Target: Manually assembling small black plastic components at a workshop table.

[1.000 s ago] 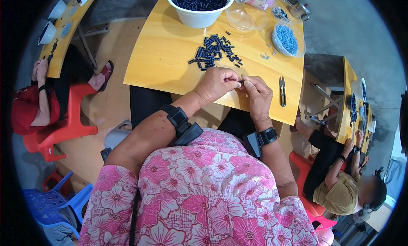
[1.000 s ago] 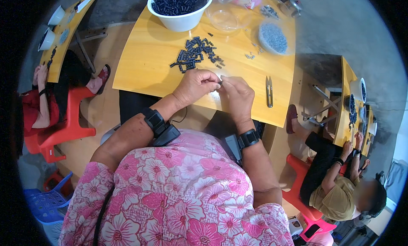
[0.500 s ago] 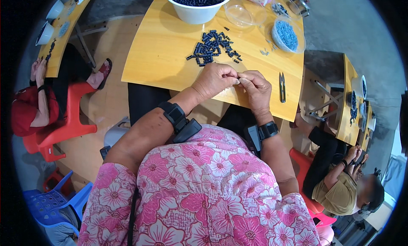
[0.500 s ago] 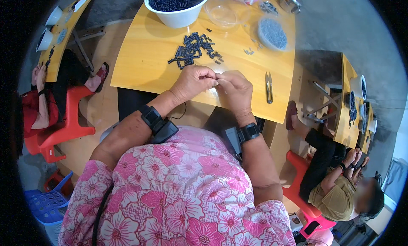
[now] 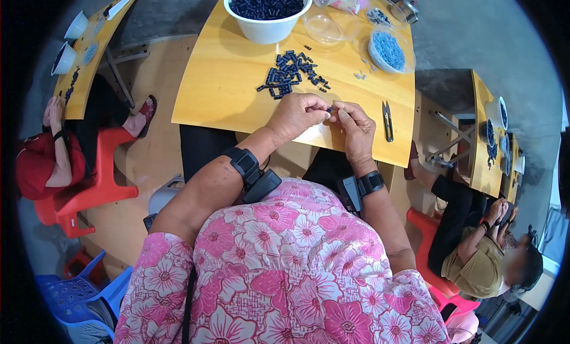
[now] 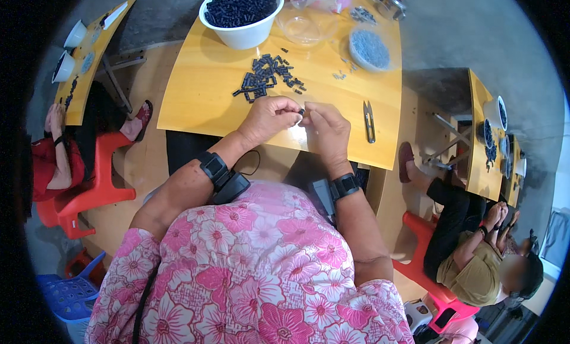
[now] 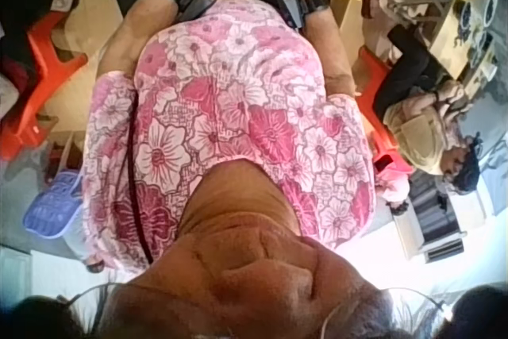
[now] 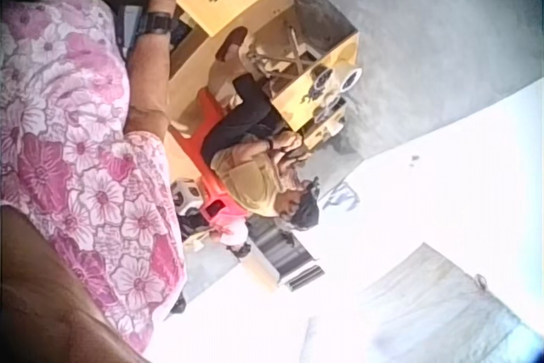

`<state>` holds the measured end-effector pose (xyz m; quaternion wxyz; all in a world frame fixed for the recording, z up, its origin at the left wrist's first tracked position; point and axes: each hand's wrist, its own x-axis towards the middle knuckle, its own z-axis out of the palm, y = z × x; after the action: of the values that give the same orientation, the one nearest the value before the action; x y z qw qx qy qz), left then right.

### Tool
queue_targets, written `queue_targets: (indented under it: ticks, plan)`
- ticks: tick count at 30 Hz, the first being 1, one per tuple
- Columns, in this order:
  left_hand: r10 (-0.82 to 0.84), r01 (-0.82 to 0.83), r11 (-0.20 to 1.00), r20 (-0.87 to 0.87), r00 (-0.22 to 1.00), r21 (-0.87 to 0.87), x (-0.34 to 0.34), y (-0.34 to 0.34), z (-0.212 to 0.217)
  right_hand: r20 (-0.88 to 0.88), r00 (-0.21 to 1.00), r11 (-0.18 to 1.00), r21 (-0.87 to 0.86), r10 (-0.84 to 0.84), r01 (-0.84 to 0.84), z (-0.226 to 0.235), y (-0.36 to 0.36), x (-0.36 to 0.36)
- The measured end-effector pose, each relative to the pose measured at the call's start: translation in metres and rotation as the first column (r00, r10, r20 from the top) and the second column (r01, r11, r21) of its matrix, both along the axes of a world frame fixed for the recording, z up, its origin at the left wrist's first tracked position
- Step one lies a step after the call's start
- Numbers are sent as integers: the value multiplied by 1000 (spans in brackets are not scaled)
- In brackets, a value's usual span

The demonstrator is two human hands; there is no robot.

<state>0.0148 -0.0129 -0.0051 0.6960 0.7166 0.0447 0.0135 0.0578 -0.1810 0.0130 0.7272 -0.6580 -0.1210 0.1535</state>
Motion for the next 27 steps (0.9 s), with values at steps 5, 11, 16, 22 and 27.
queue_targets:
  ticks: [5, 11, 16, 22, 27]
  plan:
    - [-144, 44, 914, 220, 965, 404, -6, -6, 5, -74, 992, 995, 12, -103, 104, -4, -9, 4]
    - [-213, 31, 800, 235, 948, 599, -6, -12, 8, 83, 994, 996, -36, -74, 77, 14, 9, 14]
    - [-213, 59, 732, 146, 966, 678, -4, -14, 6, 194, 981, 997, -69, -15, 29, 19, 29, 25]
    - [-196, 67, 792, 149, 969, 607, -4, -12, 6, 211, 976, 987, -159, 45, -11, 7, 38, 21]
    - [-206, 81, 829, 169, 964, 553, -3, -9, 2, 278, 958, 980, -198, 65, -9, 6, 43, 19]
